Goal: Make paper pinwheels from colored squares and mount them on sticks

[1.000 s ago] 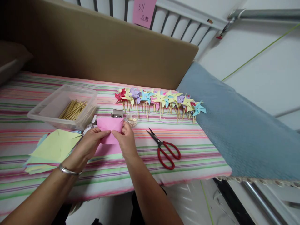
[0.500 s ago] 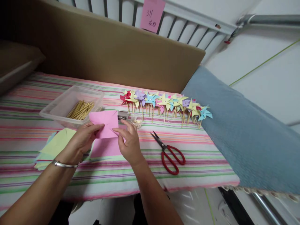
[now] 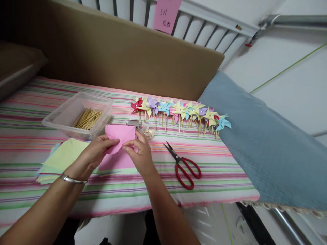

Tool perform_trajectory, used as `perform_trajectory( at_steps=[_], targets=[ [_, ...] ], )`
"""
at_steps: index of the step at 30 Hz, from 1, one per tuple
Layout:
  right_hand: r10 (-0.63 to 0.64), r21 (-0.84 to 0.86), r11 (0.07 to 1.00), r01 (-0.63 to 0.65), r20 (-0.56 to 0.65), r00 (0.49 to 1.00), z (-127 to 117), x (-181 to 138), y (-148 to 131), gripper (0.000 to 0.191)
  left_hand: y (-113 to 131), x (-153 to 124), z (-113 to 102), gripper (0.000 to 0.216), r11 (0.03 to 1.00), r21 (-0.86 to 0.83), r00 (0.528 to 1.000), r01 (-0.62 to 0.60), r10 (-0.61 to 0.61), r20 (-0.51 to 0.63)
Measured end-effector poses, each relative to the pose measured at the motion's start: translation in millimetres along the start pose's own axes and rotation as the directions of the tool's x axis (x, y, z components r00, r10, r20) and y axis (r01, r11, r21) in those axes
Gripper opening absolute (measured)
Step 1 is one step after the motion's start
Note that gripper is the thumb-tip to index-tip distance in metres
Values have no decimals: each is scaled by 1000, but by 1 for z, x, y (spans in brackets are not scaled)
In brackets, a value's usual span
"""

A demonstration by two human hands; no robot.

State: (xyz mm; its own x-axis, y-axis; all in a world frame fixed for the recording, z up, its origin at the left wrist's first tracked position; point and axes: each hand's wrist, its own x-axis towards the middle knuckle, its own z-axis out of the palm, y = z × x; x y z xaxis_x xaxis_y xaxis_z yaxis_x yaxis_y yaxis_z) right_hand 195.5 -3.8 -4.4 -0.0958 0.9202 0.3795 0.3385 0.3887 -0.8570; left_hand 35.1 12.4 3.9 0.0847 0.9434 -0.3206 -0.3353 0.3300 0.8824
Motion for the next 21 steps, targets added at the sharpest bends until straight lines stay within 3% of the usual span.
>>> perform_trajectory(
  at_steps=[7, 21],
  targets=[
    [205, 75, 977, -202, -39, 978, 8, -1, 0, 6, -10, 1, 8, 18, 999, 17, 999, 29, -29, 40],
    [122, -1, 993, -122, -85, 989, 6, -3, -3, 12, -12, -1, 11, 15, 1000, -17, 999, 6, -6, 43]
  ],
)
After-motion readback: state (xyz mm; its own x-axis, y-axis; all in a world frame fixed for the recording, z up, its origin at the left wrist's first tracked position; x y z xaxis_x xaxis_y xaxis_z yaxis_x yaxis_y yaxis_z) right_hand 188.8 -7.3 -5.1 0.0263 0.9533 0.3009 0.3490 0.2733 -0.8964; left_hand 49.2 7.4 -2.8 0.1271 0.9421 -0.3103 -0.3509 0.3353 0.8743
